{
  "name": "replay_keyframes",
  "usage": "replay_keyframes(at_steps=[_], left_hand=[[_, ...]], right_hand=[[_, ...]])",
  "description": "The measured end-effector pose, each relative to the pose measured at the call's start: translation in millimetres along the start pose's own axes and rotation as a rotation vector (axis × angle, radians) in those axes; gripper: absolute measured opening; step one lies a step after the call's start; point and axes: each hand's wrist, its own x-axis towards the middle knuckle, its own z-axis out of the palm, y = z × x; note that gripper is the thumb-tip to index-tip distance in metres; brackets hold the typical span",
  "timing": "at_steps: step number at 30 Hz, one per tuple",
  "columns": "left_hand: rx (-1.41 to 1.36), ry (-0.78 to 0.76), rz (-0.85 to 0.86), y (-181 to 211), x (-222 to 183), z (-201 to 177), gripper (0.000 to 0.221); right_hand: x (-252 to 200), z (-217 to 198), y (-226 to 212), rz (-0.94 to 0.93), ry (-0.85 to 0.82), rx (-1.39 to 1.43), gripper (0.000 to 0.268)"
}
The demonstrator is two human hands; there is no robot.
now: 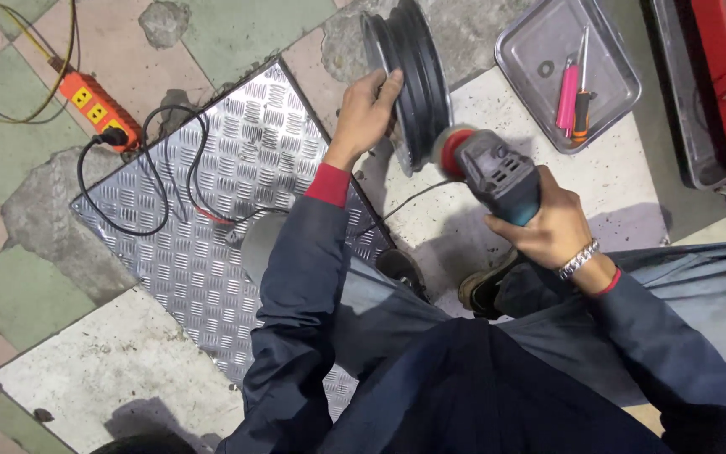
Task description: Sanding the inner surface of a motorcycle wheel rim using a handheld angle grinder
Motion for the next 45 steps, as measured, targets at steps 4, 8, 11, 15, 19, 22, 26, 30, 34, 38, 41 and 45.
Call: replay_keyframes(at_steps=[4,8,11,15,19,22,26,30,34,38,41,45], left_hand=[[-0.009,-0.048,-0.030,6,-1,-3,0.043],[0.016,-0.019,-0.002,3,-2,-2,0.040],[0.011,-0.019,-0.015,5,-3,-2,0.040],[0.033,-0.030,-0.005,-1,-5,0,0.041],[0.063,-0.048,-0.002,0,-7,1,0.042],[0.102,-0.145,-0.138,2,-9,1,0.081],[0.065,-0.146,-0.082,0,-13,2,0.041],[0.050,-0.175,-0.079,-2,-14,3,0.040],[0.033,-0.211,-0.070,4,-17,-2,0.040],[0.010,-0.234,-0.078,1,-17,-3,0.037],[0.045,-0.218,-0.018,-2,-15,-4,0.041],[0.050,-0.266,-0.060,-2,-14,-6,0.039]], right_hand=[[6,-3,-25,0.064,-0.027,-0.047,0.080],[13,-16,-39,0.050,0.007,0.023,0.077],[12,-19,-34,0.094,0.010,-0.011,0.079],[16,-21,-36,0.078,-0.008,-0.046,0.078],[33,-18,-28,-0.114,0.093,-0.036,0.076],[28,-22,-29,-0.087,0.081,-0.040,0.082],[23,-28,-39,0.009,0.014,-0.091,0.082],[36,-31,-38,-0.164,0.074,0.021,0.080],[34,-35,-41,-0.181,0.058,0.006,0.084],[40,-33,-38,-0.209,0.067,-0.016,0.085],[57,-30,-26,-0.307,0.115,-0.002,0.080],[60,-30,-12,-0.172,0.155,-0.026,0.080]])
